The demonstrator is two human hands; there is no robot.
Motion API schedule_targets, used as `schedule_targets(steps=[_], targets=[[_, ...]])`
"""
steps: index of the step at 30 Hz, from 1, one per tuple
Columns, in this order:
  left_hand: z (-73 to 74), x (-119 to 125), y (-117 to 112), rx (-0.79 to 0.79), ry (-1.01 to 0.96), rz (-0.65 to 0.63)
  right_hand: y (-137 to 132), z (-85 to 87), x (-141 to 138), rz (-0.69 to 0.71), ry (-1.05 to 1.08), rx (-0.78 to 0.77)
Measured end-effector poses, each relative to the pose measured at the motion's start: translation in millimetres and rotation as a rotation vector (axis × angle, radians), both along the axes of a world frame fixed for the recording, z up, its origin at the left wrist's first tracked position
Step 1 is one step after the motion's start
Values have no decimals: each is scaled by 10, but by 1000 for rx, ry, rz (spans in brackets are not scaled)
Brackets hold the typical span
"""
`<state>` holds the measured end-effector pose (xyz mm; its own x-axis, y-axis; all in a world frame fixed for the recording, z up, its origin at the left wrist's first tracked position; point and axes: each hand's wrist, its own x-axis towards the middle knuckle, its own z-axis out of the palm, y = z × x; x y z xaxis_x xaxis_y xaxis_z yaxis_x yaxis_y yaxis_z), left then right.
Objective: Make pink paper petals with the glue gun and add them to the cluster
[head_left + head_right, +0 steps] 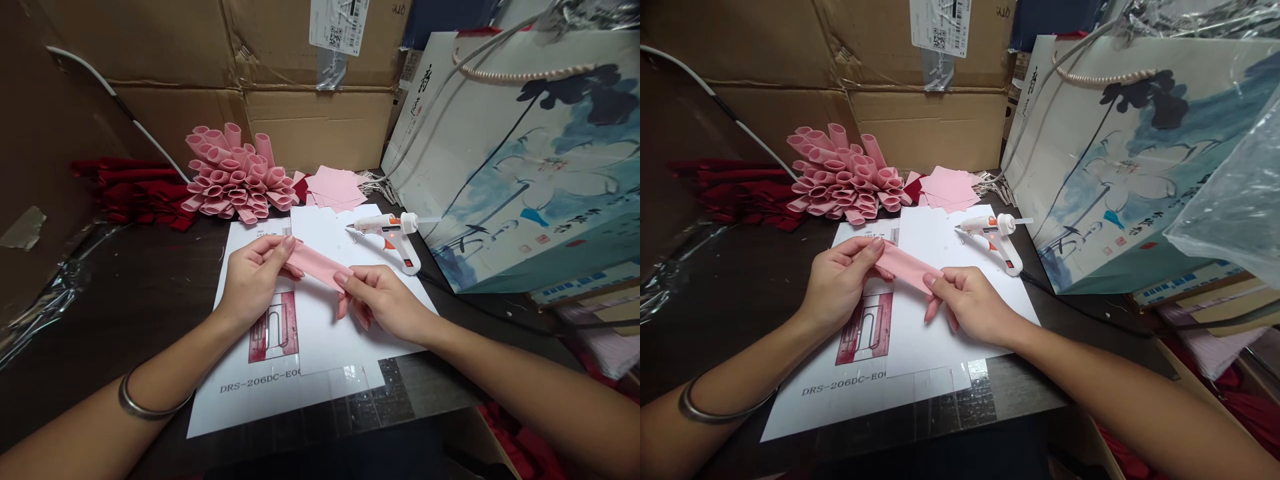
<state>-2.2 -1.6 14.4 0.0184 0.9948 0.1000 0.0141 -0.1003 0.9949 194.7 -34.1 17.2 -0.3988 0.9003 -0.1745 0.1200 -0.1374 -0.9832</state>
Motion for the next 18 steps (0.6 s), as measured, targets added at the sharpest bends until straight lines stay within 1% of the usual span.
schedule_targets(steps=[3, 7, 9, 14, 18], targets=[[-33, -6, 17, -30, -82, -39, -28, 18, -2, -8, -22, 37], [-48, 8, 25, -79, -188, -74, -62, 23, -16, -46, -59, 130], [-42, 15, 21, -71, -186, -70, -67, 22, -26, -40, -47, 129], [-20, 30, -9, -71, -146, -59, -55, 32, -27, 40, 45, 27], [-10, 36, -30, -72, -141, -63, -59, 70, 5, 76, -15, 73]])
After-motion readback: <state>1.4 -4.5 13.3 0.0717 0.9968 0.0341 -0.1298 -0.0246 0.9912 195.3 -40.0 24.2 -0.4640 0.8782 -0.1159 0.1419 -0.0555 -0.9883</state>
